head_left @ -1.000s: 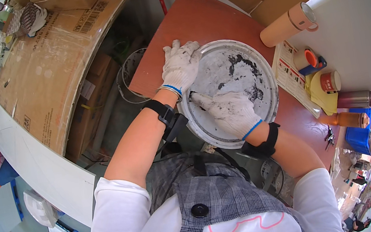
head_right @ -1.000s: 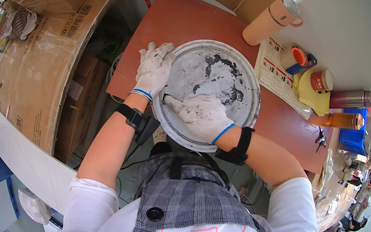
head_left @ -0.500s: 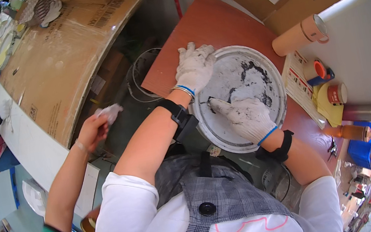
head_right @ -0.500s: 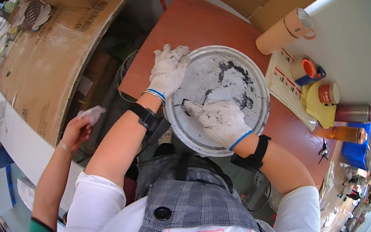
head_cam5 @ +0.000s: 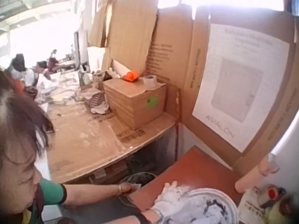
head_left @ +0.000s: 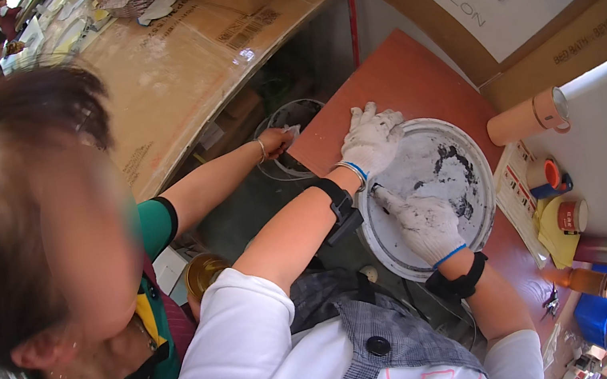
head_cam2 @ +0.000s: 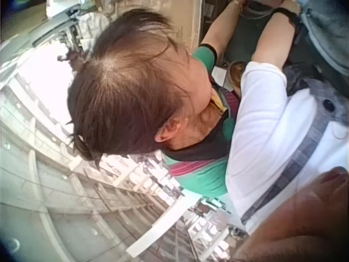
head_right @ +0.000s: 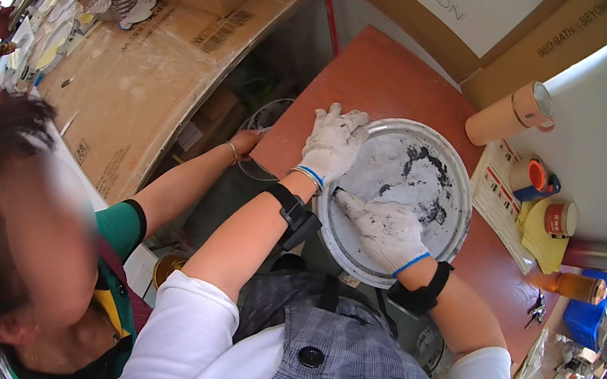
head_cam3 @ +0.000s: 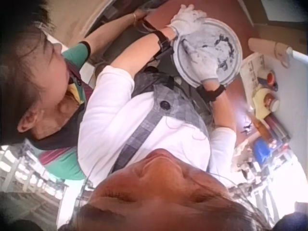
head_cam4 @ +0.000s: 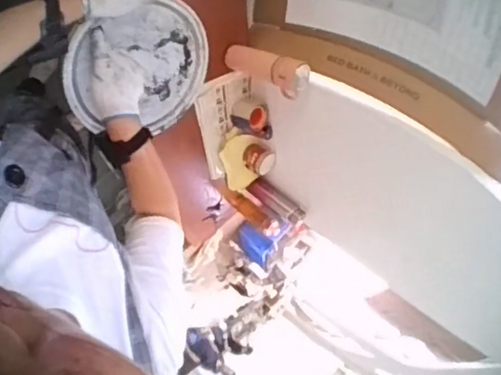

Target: Applying a substance, likely adhesive or sealant, to the rim of a lid using a scraper tool.

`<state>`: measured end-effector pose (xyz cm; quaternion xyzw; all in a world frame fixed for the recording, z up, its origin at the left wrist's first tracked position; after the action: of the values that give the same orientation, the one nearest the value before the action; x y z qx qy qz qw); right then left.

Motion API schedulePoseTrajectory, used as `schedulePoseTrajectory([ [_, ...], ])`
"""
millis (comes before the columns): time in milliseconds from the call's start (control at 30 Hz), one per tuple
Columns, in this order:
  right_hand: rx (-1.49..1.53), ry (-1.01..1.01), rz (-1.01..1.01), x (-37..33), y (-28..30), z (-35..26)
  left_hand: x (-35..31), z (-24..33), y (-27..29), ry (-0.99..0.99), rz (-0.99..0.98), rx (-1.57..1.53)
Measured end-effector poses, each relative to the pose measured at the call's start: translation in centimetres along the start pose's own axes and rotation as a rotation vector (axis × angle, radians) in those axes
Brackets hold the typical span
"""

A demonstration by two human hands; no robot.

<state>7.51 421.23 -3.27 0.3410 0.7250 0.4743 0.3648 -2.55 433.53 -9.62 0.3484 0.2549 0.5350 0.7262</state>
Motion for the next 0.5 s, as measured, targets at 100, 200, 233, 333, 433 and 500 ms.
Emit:
schedulePoseTrajectory([
  [100, -0.073, -0.085, -0.175, -1.1, -0.1, 1.5, 0.5, -0.7, 0.1, -0.014, -0.009, 0.062],
  [200, -0.052, -0.052, -0.159, -3.0, -0.3, 2.7, 0.7, -1.6, -0.2, -0.030, 0.028, 0.099],
  [233, -0.002, -0.003, -0.074, -3.3, -0.4, 2.6, 0.8, -1.8, -0.6, -0.020, 0.052, 0.094],
  [333, 0.119, 0.034, 0.057, -3.6, -1.7, 3.0, 0.9, 0.6, 0.2, 0.091, -0.048, 0.075],
  [433, -0.019, -0.011, -0.004, -3.3, -1.9, 1.8, 0.8, -0.8, -1.3, -0.033, 0.075, 0.131],
  [500, 0.022, 0.008, 0.033, -4.6, -2.0, 2.2, 0.5, -0.7, -1.3, -0.007, 0.073, 0.135],
])
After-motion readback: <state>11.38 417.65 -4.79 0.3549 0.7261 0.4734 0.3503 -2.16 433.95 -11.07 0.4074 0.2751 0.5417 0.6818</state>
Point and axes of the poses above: each hand's wrist, its own x-axis towards the middle knuckle, its own y-axis out of the back of the hand, z = x × y, the point moved 5 cm from there along x, towards the middle knuckle, and after that the axes turned 7 degrees about x, right-handed, at the moved point
